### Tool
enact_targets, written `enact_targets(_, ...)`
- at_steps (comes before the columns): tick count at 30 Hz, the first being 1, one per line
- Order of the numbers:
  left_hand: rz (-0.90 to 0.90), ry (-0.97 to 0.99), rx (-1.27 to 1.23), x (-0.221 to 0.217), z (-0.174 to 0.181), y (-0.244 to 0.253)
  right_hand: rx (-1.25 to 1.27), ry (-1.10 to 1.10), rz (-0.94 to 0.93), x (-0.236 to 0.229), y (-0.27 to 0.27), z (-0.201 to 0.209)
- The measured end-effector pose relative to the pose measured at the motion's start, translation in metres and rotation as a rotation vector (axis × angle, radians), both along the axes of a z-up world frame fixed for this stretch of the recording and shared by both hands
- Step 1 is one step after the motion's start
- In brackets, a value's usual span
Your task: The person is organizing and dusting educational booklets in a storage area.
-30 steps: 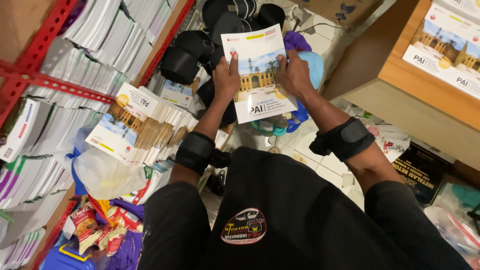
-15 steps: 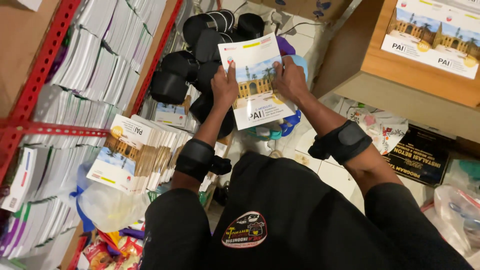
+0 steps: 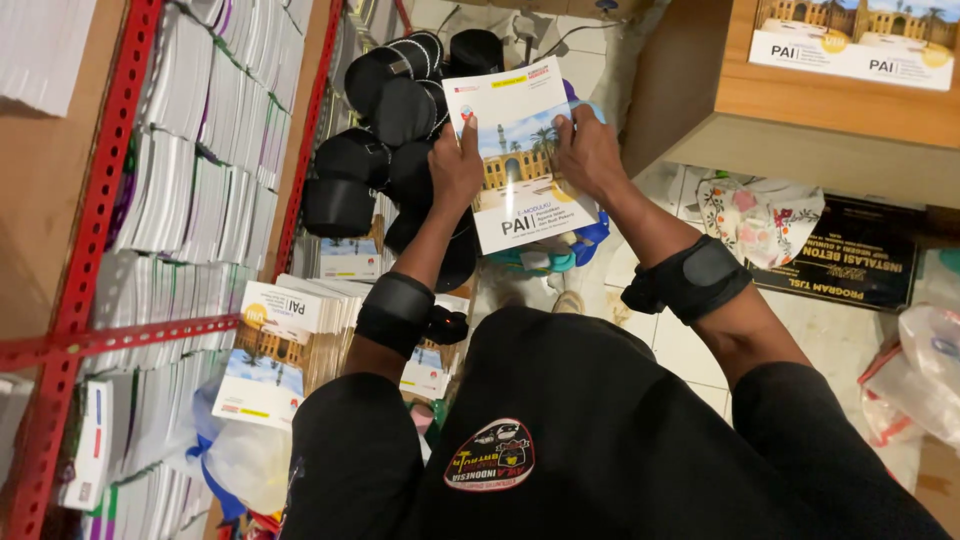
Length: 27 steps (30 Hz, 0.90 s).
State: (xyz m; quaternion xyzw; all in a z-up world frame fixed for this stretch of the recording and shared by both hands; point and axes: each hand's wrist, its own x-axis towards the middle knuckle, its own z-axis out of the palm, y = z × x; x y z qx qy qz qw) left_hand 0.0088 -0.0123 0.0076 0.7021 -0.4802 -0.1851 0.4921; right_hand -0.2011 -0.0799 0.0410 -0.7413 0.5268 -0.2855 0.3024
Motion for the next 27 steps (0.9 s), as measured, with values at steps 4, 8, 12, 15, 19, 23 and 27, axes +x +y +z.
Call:
enact_targets(4, -0.020, -0.024, 0.010, 0.003, -0.011, -0.007, -0.037, 0.016, -0.030, -0.001, 0.003, -0.008)
enact_targets(8, -0.083, 0.021, 0.077, -0.003, -0.002, -0.010, -0.001, -0.009, -0.079, -0.007, 0.006, -0.006)
enact_targets(12, -0.096, -0.044, 0.000, -0.011, -0.022, -0.021, 0.055, -0.008, -0.107, -0.017, 0.006, 0.000)
enact_targets(15, -0.089, 0.054, 0.051, -0.028, 0.000, -0.020, 0.045, -0.006, -0.105, -0.030, 0.002, -0.003)
enact_targets(19, -0.111, -0.043, -0.064, -0.043, -0.016, -0.035, 0.013, -0.040, -0.126, -0.051, -0.007, -0.005)
enact_targets(23, -0.140, -0.013, -0.046, -0.072, -0.011, -0.033, 0.024, -0.021, -0.134, -0.079, -0.004, -0.007)
enact_targets(27, -0.149, -0.020, -0.043, -0.099, -0.003, -0.042, -0.017, -0.005, -0.138, -0.107, -0.019, -0.017)
